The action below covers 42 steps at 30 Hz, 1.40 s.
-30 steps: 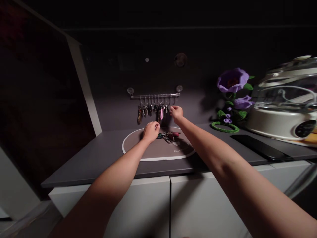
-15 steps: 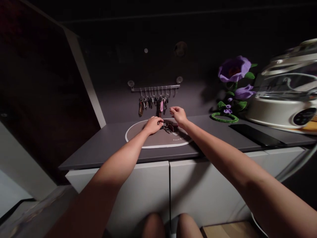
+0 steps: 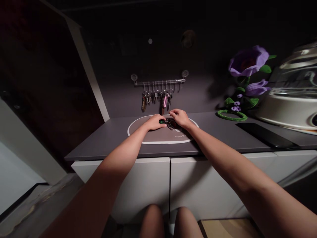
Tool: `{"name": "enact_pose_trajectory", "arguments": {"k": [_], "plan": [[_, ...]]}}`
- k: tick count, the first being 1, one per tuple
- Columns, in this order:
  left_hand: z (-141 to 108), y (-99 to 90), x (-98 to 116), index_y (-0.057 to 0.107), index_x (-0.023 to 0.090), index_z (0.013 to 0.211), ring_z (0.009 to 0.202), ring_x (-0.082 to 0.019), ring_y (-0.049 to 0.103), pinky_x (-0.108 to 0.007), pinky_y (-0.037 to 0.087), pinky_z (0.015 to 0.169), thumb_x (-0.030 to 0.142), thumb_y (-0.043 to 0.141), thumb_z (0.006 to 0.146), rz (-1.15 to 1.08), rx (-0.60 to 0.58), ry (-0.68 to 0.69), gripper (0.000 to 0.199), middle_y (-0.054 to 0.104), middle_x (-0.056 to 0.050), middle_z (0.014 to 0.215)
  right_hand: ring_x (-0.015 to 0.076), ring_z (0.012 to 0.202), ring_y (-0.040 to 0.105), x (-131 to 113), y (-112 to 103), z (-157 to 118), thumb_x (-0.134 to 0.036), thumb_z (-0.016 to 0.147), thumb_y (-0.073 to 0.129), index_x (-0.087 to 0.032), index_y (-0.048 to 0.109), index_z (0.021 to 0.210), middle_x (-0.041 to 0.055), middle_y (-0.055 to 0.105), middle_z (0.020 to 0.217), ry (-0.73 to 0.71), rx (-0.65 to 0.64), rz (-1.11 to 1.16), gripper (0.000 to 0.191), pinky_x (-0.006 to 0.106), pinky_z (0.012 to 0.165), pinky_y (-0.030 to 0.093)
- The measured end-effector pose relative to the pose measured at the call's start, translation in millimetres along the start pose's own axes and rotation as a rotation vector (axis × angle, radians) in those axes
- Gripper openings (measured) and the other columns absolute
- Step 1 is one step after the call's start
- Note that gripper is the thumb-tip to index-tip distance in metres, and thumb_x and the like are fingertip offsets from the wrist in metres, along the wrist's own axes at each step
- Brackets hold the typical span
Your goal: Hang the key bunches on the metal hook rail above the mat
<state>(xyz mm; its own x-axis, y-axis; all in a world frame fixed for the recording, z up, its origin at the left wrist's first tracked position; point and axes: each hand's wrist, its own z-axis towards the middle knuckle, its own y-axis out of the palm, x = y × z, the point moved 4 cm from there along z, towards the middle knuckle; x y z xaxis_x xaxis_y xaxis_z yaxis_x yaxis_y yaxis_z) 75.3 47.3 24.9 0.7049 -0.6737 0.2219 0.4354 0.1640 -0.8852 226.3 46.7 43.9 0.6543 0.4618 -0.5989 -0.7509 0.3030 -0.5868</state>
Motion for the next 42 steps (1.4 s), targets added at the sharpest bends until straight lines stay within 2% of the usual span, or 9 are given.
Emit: {"name": "enact_pose_trajectory", "arguments": {"k": [10,15,21,27,32,38,42], "plan": [[0,-0.2,-4,0.064,0.018,0.100,0.100,-0.020,0.055,-0.031,0.039,0.091,0.029,0.056,0.075,-0.215,0.001,-0.059,0.029,0.063,-0.007,0.109,0.0163,0.079,0.060,1,0,0,-0.027,0.081,0.050,-0.016,0.068,0.087,0.0061,0.069,0.084,-0.034,-0.005,-0.070,0.023,0.026,0.075,0.042],[-1,-2.2,-2,0.064,0.014,0.100,0.092,-0.018,0.058,-0.030,0.041,0.086,0.028,0.052,0.077,-0.396,0.009,-0.110,0.030,0.065,-0.007,0.103,0.0168,0.080,0.060,1,1,1,-0.027,0.081,0.049,-0.016,0.068,0.087,0.0059,0.069,0.083,-0.045,-0.016,-0.095,0.023,0.027,0.076,0.042],[2,-4.7,-9,0.066,0.013,0.095,0.084,-0.017,0.057,-0.030,0.041,0.085,0.029,0.056,0.074,-0.504,0.097,-0.197,0.028,0.067,-0.006,0.092,0.0162,0.081,0.060,0,1,2,-0.025,0.080,0.049,-0.016,0.069,0.087,0.0056,0.069,0.087,-0.071,-0.018,-0.106,0.023,0.026,0.076,0.042],[6,-3.4,-17,0.066,0.012,0.084,0.073,-0.012,0.057,-0.030,0.041,0.083,0.024,0.061,0.071,-0.852,0.210,-0.316,0.019,0.066,-0.004,0.080,0.0158,0.085,0.060,-5,-1,1,-0.026,0.080,0.048,-0.017,0.068,0.089,0.0046,0.069,0.091,-0.111,-0.011,-0.093,0.023,0.026,0.079,0.043],[5,-3.7,-10,0.063,0.009,0.080,0.060,-0.009,0.057,-0.027,0.046,0.071,0.018,0.058,0.075,-1.155,0.214,-0.387,0.011,0.063,-0.003,0.065,0.0156,0.087,0.060,-9,-3,-1,-0.025,0.081,0.049,-0.017,0.067,0.094,0.0054,0.068,0.094,-0.128,-0.026,-0.060,0.023,0.028,0.082,0.043],[5,-9.0,-10,0.059,0.009,0.076,0.053,-0.009,0.057,-0.027,0.051,0.062,0.016,0.053,0.079,-1.371,0.285,-0.421,0.010,0.061,-0.003,0.061,0.0166,0.092,0.059,-13,-4,-3,-0.030,0.081,0.051,-0.017,0.066,0.094,0.0067,0.066,0.098,-0.178,-0.023,-0.035,0.024,0.030,0.085,0.042],[6,-11.0,-10,0.057,0.010,0.077,0.056,-0.010,0.059,-0.030,0.054,0.067,0.017,0.052,0.081,-1.475,0.301,-0.431,0.010,0.063,-0.004,0.066,0.0154,0.083,0.060,-16,-1,-5,-0.032,0.077,0.055,-0.016,0.063,0.095,0.0068,0.066,0.094,-0.199,-0.061,0.061,0.025,0.030,0.079,0.045]]}}
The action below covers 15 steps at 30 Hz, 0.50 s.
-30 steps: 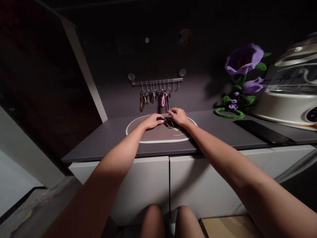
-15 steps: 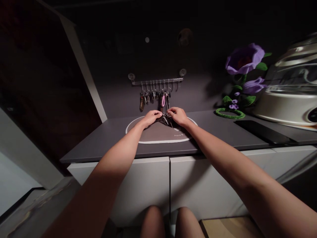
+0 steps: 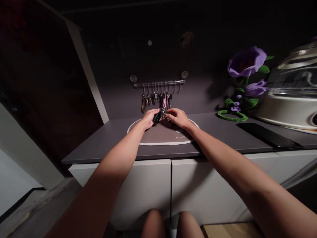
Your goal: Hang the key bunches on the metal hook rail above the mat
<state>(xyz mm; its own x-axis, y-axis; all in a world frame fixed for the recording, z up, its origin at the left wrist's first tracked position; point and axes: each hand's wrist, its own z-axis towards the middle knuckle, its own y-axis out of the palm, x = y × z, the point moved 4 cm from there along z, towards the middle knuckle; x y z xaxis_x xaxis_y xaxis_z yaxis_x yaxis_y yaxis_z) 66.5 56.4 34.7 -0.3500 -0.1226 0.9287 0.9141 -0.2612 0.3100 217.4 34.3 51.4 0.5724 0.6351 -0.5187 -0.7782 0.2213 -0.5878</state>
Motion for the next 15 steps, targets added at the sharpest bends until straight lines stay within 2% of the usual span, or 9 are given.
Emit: {"name": "enact_pose_trajectory", "arguments": {"k": [4,8,15], "plan": [[-3,2.1,1,0.057,0.011,0.078,0.064,-0.012,0.063,-0.033,0.054,0.073,0.019,0.052,0.082,-0.059,-0.006,-0.041,0.011,0.065,-0.006,0.071,0.0133,0.076,0.059,-1,4,-1,-0.034,0.073,0.060,-0.017,0.057,0.098,0.0039,0.065,0.088,-0.031,0.028,0.085,0.031,0.029,0.074,0.046],[-7,5.9,3,0.057,0.011,0.080,0.069,-0.014,0.064,-0.035,0.054,0.077,0.018,0.049,0.083,-0.077,-0.022,-0.065,0.011,0.066,-0.007,0.072,0.0129,0.073,0.057,-1,4,0,-0.034,0.073,0.060,-0.017,0.057,0.088,0.0032,0.063,0.084,-0.068,0.071,0.016,0.023,0.026,0.071,0.044],[-11,10.0,7,0.055,0.011,0.074,0.061,-0.012,0.062,-0.036,0.054,0.077,0.015,0.047,0.083,-0.093,-0.004,-0.054,0.013,0.063,-0.004,0.067,0.0145,0.077,0.053,-5,-1,0,-0.031,0.077,0.057,-0.017,0.061,0.078,0.0045,0.060,0.082,-0.187,0.120,-0.102,0.014,0.026,0.073,0.041]]}}
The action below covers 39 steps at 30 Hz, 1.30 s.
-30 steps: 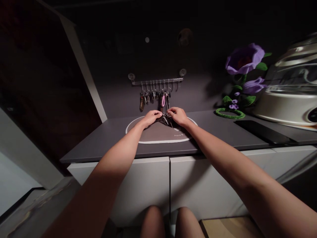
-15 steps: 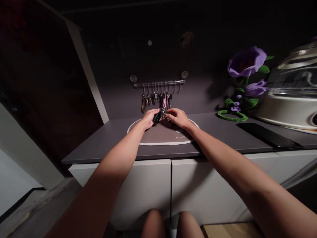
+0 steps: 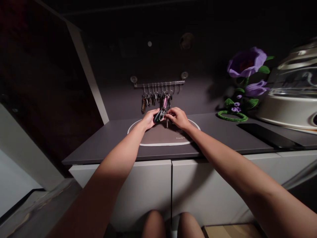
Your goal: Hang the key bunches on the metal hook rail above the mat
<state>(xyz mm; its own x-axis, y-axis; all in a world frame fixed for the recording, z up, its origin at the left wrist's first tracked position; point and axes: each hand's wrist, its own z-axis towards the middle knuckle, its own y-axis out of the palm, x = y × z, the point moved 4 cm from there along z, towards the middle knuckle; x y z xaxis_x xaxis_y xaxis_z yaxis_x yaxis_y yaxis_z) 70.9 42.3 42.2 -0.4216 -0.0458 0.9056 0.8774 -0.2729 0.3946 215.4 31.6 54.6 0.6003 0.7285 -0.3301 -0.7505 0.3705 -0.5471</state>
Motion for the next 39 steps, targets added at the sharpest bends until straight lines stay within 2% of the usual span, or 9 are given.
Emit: {"name": "enact_pose_trajectory", "arguments": {"k": [7,11,17,24,28,32,35,37,39], "plan": [[1,-2.0,0,0.056,0.009,0.075,0.060,-0.014,0.063,-0.033,0.055,0.068,0.018,0.044,0.085,0.071,0.012,-0.006,0.018,0.064,-0.008,0.066,0.0161,0.081,0.054,3,-6,1,-0.029,0.080,0.053,-0.019,0.065,0.080,0.0062,0.060,0.086,0.009,0.059,-0.009,0.016,0.028,0.076,0.040],[4,-6.4,1,0.056,0.010,0.077,0.059,-0.015,0.063,-0.030,0.054,0.062,0.022,0.046,0.084,0.121,0.042,0.015,0.018,0.065,-0.008,0.066,0.0163,0.083,0.054,1,-7,2,-0.031,0.081,0.051,-0.020,0.066,0.082,0.0060,0.060,0.088,0.014,0.045,-0.006,0.019,0.028,0.078,0.040],[6,-10.5,0,0.055,0.010,0.073,0.051,-0.013,0.060,-0.027,0.052,0.056,0.025,0.045,0.086,0.211,0.045,0.074,0.022,0.063,-0.005,0.058,0.0155,0.085,0.053,0,-10,4,-0.033,0.080,0.051,-0.018,0.064,0.076,0.0050,0.060,0.085,0.002,0.046,0.125,0.020,0.028,0.081,0.039],[7,-8.1,-1,0.054,0.012,0.073,0.050,-0.012,0.059,-0.025,0.049,0.057,0.032,0.048,0.085,0.282,0.010,0.113,0.024,0.062,-0.003,0.055,0.0128,0.074,0.050,9,-3,5,-0.040,0.076,0.052,-0.017,0.056,0.078,0.0017,0.057,0.077,0.199,0.010,0.373,0.024,0.025,0.069,0.041],[11,-8.5,-3,0.055,0.012,0.078,0.053,-0.011,0.058,-0.025,0.047,0.059,0.036,0.048,0.084,0.346,-0.009,0.126,0.025,0.063,-0.002,0.059,0.0106,0.067,0.049,6,-2,5,-0.044,0.073,0.054,-0.017,0.052,0.077,-0.0009,0.054,0.072,0.267,-0.021,0.552,0.027,0.023,0.064,0.041],[12,-11.8,3,0.059,0.012,0.082,0.066,-0.011,0.059,-0.024,0.045,0.069,0.029,0.050,0.082,0.533,0.093,0.249,0.019,0.066,-0.003,0.072,0.0097,0.062,0.049,2,-3,4,-0.046,0.071,0.056,-0.017,0.050,0.076,-0.0015,0.054,0.070,0.318,-0.065,0.642,0.029,0.024,0.060,0.042],[6,-8.4,15,0.062,0.013,0.089,0.080,-0.013,0.059,-0.025,0.044,0.078,0.024,0.051,0.080,0.706,0.189,0.427,0.017,0.067,-0.005,0.087,0.0091,0.061,0.048,3,-4,5,-0.045,0.070,0.058,-0.017,0.050,0.075,-0.0018,0.054,0.069,0.336,-0.044,0.650,0.029,0.023,0.060,0.042],[0,-0.7,22,0.063,0.014,0.092,0.087,-0.015,0.058,-0.026,0.043,0.082,0.025,0.052,0.080,0.831,0.176,0.568,0.020,0.066,-0.007,0.095,0.0087,0.059,0.048,3,-4,4,-0.044,0.069,0.058,-0.017,0.050,0.074,-0.0026,0.053,0.067,0.349,-0.048,0.662,0.029,0.023,0.060,0.042],[-5,8.4,25,0.064,0.015,0.093,0.093,-0.016,0.056,-0.027,0.041,0.086,0.027,0.054,0.078,0.963,0.105,0.677,0.022,0.065,-0.008,0.100,0.0086,0.058,0.048,2,-3,4,-0.044,0.069,0.059,-0.017,0.051,0.075,-0.0033,0.052,0.066,0.363,-0.080,0.672,0.029,0.023,0.059,0.041]]}}
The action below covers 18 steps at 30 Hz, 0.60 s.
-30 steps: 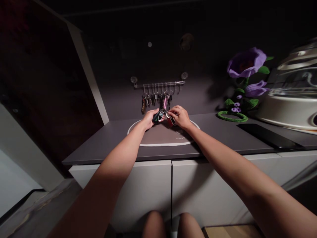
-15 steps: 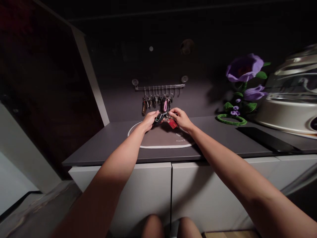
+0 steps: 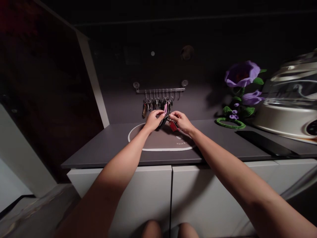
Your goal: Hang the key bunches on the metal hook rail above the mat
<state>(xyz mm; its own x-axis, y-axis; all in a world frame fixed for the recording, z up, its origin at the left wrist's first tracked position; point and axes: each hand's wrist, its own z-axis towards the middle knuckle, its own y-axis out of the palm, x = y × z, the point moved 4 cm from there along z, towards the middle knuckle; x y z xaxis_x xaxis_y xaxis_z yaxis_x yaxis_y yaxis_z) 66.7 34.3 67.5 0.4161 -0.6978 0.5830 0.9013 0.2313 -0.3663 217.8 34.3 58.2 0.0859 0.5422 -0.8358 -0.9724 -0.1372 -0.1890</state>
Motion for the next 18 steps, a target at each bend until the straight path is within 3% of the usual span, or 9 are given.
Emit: {"name": "enact_pose_trajectory", "arguments": {"k": [2,6,13,18], "plan": [[-1.4,3.7,5.9,0.066,0.015,0.091,0.095,-0.017,0.056,-0.028,0.040,0.088,0.028,0.055,0.078,0.084,-0.073,0.082,0.022,0.065,-0.008,0.099,0.0085,0.058,0.047,1.4,1.9,-0.6,-0.044,0.068,0.061,-0.016,0.051,0.075,-0.0035,0.052,0.065,0.014,-0.028,-0.006,0.029,0.023,0.059,0.041],[-2.5,7.5,5.7,0.068,0.015,0.084,0.087,-0.018,0.057,-0.029,0.042,0.084,0.027,0.053,0.079,0.188,-0.132,0.101,0.020,0.066,-0.008,0.089,0.0079,0.058,0.047,4.3,4.4,-1.2,-0.043,0.065,0.064,-0.015,0.054,0.074,-0.0034,0.054,0.065,0.033,-0.061,0.017,0.031,0.023,0.060,0.040],[0.1,5.1,2.1,0.066,0.016,0.076,0.079,-0.015,0.056,-0.027,0.042,0.077,0.022,0.053,0.078,0.225,-0.073,0.083,0.015,0.064,-0.005,0.081,0.0077,0.061,0.052,-0.3,7.0,-4.6,-0.037,0.062,0.070,-0.017,0.057,0.084,-0.0018,0.059,0.073,0.094,-0.086,0.135,0.032,0.022,0.058,0.044],[3.1,-0.7,-2.8,0.064,0.014,0.071,0.073,-0.014,0.054,-0.026,0.041,0.071,0.020,0.054,0.075,0.081,0.002,-0.012,0.012,0.063,-0.004,0.075,0.0075,0.055,0.050,-1.3,7.9,-6.6,-0.030,0.059,0.073,-0.019,0.057,0.088,-0.0026,0.059,0.067,0.112,-0.112,0.113,0.035,0.021,0.053,0.042]]}}
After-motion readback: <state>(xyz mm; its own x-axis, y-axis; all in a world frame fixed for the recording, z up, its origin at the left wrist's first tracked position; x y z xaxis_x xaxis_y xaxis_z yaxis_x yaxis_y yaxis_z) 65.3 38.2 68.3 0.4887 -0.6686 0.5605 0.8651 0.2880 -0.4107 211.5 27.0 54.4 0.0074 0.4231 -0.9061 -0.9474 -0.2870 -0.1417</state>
